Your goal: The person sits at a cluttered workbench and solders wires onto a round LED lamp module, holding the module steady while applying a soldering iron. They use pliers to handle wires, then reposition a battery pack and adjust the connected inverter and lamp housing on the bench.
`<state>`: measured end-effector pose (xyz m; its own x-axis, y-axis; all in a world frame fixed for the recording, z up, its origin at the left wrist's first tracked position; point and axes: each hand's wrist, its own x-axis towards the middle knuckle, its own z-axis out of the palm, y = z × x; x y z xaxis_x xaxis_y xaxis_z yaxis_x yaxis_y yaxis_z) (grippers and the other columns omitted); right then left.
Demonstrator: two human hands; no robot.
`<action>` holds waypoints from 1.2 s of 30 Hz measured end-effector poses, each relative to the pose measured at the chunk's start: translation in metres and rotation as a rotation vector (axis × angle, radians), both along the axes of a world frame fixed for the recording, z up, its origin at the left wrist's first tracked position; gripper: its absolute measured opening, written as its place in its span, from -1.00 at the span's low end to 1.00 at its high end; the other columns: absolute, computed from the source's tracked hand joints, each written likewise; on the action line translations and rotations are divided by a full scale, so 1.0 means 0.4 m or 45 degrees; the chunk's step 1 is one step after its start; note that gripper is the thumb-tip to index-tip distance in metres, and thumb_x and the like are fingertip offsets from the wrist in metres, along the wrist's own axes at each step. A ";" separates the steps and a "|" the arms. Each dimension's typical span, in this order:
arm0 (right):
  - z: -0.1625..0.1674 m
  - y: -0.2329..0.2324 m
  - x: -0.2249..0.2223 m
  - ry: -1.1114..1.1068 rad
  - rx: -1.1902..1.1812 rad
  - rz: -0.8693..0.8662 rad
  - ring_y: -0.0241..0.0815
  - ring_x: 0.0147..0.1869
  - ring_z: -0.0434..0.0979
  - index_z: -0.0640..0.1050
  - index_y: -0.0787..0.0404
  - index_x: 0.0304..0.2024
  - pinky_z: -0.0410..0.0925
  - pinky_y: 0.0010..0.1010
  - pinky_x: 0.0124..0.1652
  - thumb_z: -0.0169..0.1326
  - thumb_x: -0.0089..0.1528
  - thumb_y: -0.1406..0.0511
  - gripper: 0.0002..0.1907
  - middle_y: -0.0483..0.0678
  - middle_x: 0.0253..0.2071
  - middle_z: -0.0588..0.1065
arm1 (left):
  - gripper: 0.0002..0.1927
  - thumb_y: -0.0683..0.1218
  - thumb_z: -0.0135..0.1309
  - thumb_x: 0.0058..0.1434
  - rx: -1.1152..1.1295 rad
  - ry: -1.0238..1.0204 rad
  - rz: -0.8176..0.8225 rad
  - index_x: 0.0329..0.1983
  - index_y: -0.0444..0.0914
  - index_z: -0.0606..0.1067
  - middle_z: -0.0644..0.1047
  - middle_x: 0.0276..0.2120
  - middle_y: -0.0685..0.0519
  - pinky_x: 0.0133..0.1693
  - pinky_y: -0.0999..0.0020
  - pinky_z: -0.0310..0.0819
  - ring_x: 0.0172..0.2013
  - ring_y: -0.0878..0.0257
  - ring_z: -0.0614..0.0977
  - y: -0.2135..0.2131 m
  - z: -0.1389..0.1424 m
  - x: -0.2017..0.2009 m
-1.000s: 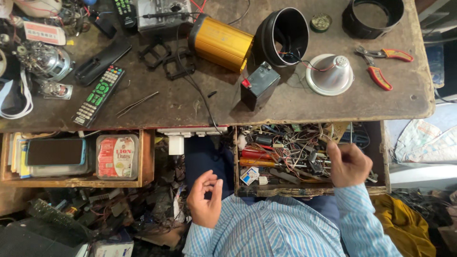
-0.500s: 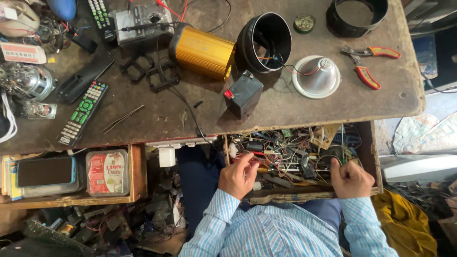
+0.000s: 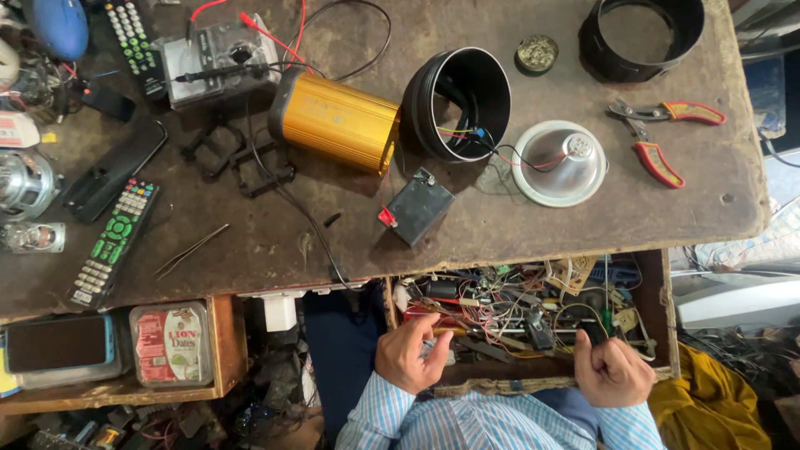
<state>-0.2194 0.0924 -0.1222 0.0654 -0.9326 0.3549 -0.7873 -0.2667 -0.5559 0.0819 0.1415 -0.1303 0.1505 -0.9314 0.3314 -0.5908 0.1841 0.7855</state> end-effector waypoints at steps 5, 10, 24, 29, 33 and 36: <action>-0.010 -0.013 0.014 0.004 0.032 0.000 -0.20 -0.67 0.11 0.17 0.19 -0.67 0.03 -0.38 -0.62 0.31 0.18 0.44 -0.43 -0.06 -0.70 0.15 | -0.71 -0.12 0.32 0.15 -0.008 -0.036 -0.009 -0.10 -0.28 0.54 0.61 -0.42 0.02 -0.43 0.32 0.54 -0.48 0.16 0.66 -0.019 0.001 0.010; -0.022 -0.023 0.019 0.003 0.026 0.010 -0.19 -0.66 0.11 0.16 0.18 -0.68 0.02 -0.39 -0.62 0.31 0.16 0.45 -0.42 -0.06 -0.70 0.16 | -0.74 -0.12 0.32 0.15 0.004 -0.026 -0.022 -0.15 -0.27 0.55 0.61 -0.43 0.02 -0.44 0.28 0.52 -0.48 0.12 0.65 -0.032 0.018 0.024; -0.126 0.017 -0.021 0.065 0.278 -0.104 -0.26 -0.78 0.13 0.15 0.19 -0.71 0.03 -0.41 -0.64 0.32 0.21 0.40 -0.38 -0.02 -0.74 0.15 | -0.46 -0.16 0.35 0.09 -0.049 -0.001 -0.003 -0.74 -0.21 0.20 0.27 -0.70 0.03 -0.67 0.21 0.15 -0.75 0.15 0.34 -0.009 -0.017 0.057; -0.154 0.028 -0.017 -0.027 0.168 -0.093 -0.28 -0.76 0.08 0.11 0.18 -0.68 0.00 -0.43 -0.63 0.31 0.22 0.41 -0.37 -0.05 -0.78 0.15 | -0.55 -0.19 0.30 0.14 -0.028 -0.019 -0.100 -0.69 -0.23 0.26 0.36 -0.64 0.02 -0.61 0.20 0.24 -0.68 0.12 0.42 0.001 0.011 0.079; -0.118 0.031 -0.006 0.017 0.125 -0.058 -0.23 -0.76 0.10 0.12 0.20 -0.71 0.02 -0.39 -0.63 0.33 0.18 0.42 -0.37 -0.02 -0.74 0.16 | -0.56 -0.21 0.27 0.17 -0.020 -0.007 -0.133 -0.67 -0.23 0.27 0.38 -0.62 0.01 -0.57 0.17 0.29 -0.64 0.08 0.45 0.011 0.033 0.083; -0.070 0.050 0.010 0.008 0.041 -0.026 -0.19 -0.74 0.12 0.16 0.22 -0.71 0.05 -0.39 -0.61 0.34 0.18 0.41 -0.40 0.00 -0.71 0.18 | -0.56 -0.20 0.26 0.17 -0.048 -0.032 -0.132 -0.69 -0.23 0.26 0.36 -0.64 0.00 -0.58 0.14 0.30 -0.65 0.06 0.45 0.025 0.048 0.073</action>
